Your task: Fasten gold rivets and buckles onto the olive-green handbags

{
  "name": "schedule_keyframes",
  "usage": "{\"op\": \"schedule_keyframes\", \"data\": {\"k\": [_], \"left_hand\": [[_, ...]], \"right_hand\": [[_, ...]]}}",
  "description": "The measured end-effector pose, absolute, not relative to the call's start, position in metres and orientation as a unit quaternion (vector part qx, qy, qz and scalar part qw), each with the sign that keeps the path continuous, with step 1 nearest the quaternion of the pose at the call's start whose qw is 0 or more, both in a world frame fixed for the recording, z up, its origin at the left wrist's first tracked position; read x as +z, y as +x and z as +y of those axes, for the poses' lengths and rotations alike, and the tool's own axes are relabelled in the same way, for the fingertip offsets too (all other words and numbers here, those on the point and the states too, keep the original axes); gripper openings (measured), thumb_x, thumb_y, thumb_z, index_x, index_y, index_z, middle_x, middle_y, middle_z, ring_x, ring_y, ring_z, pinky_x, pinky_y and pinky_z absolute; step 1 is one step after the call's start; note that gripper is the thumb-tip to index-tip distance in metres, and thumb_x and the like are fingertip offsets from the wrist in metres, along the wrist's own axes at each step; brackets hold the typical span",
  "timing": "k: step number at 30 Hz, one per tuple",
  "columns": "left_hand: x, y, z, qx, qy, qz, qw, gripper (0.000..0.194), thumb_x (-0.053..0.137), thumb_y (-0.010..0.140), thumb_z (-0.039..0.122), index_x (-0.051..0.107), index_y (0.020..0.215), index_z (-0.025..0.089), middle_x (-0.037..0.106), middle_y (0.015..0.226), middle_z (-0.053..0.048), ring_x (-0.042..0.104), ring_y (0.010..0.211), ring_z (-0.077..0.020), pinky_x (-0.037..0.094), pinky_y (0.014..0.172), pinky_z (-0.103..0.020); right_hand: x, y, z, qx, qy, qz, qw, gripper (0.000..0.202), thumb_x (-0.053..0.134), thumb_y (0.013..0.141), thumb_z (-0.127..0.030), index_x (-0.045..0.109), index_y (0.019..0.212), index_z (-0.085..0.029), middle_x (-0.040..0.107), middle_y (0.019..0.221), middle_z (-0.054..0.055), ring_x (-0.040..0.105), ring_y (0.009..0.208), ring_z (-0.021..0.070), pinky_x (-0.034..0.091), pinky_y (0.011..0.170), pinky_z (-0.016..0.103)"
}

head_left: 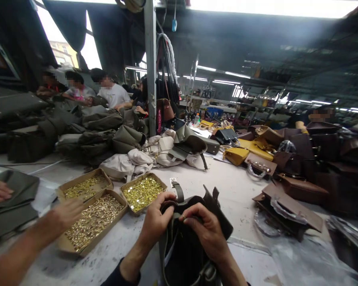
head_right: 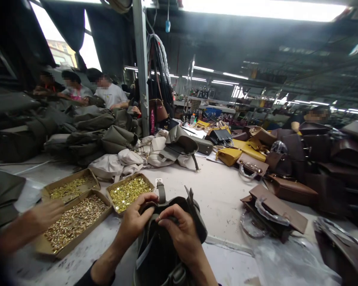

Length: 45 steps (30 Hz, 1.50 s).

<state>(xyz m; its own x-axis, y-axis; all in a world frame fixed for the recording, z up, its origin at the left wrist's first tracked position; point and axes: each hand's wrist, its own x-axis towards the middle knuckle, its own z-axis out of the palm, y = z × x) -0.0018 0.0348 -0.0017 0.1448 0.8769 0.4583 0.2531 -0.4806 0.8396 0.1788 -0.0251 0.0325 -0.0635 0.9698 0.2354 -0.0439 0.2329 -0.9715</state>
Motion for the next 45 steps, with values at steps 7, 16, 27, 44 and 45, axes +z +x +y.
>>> {"op": "schedule_keyframes", "data": {"k": [7,16,27,44,45], "left_hand": [[0.053,-0.004,0.047,0.231,0.829,0.468,0.202,0.036,0.062,0.071,0.008,0.072,0.102,0.023,0.078,0.103,-0.005,0.072,0.098,-0.0266,0.054,0.084,-0.035],[0.063,0.041,0.041,0.083,0.833,0.546,0.038,0.017,0.064,0.077,0.013,0.059,0.09,0.022,0.073,0.092,-0.007,0.072,0.086,-0.0271,0.047,0.07,-0.03],[0.067,0.008,0.055,0.147,0.89,0.423,0.083,0.022,0.066,0.081,0.015,0.061,0.101,0.021,0.072,0.098,-0.004,0.07,0.091,-0.0223,0.051,0.08,-0.03],[0.038,-0.005,0.057,0.237,0.916,0.324,-0.026,0.023,0.065,0.087,0.023,0.062,0.109,0.018,0.075,0.094,-0.008,0.073,0.082,-0.0229,0.059,0.075,-0.031],[0.041,-0.006,0.057,0.231,0.923,0.307,-0.011,0.024,0.065,0.087,0.021,0.063,0.111,0.018,0.075,0.097,-0.008,0.074,0.086,-0.0235,0.059,0.078,-0.031]], "right_hand": [[0.031,0.186,-0.029,0.456,-0.379,-0.591,0.547,0.009,0.072,0.09,-0.03,0.07,0.085,-0.022,0.071,0.087,0.001,0.064,0.086,0.0196,0.047,0.082,0.03],[0.025,0.199,-0.023,0.457,-0.376,-0.576,0.564,0.012,0.072,0.087,-0.032,0.07,0.084,-0.021,0.068,0.08,0.0,0.062,0.079,0.019,0.046,0.076,0.03],[0.011,0.223,-0.008,0.495,-0.357,-0.498,0.616,0.019,0.078,0.082,-0.038,0.073,0.082,-0.02,0.07,0.08,0.001,0.063,0.078,0.0188,0.05,0.075,0.03],[0.015,0.216,-0.01,0.467,-0.362,-0.538,0.602,0.009,0.074,0.086,-0.03,0.072,0.083,-0.021,0.07,0.081,-0.001,0.063,0.08,0.0181,0.049,0.078,0.029],[0.014,0.217,-0.01,0.469,-0.361,-0.536,0.602,0.01,0.074,0.086,-0.031,0.072,0.084,-0.021,0.07,0.081,-0.001,0.063,0.08,0.0181,0.049,0.078,0.029]]}}
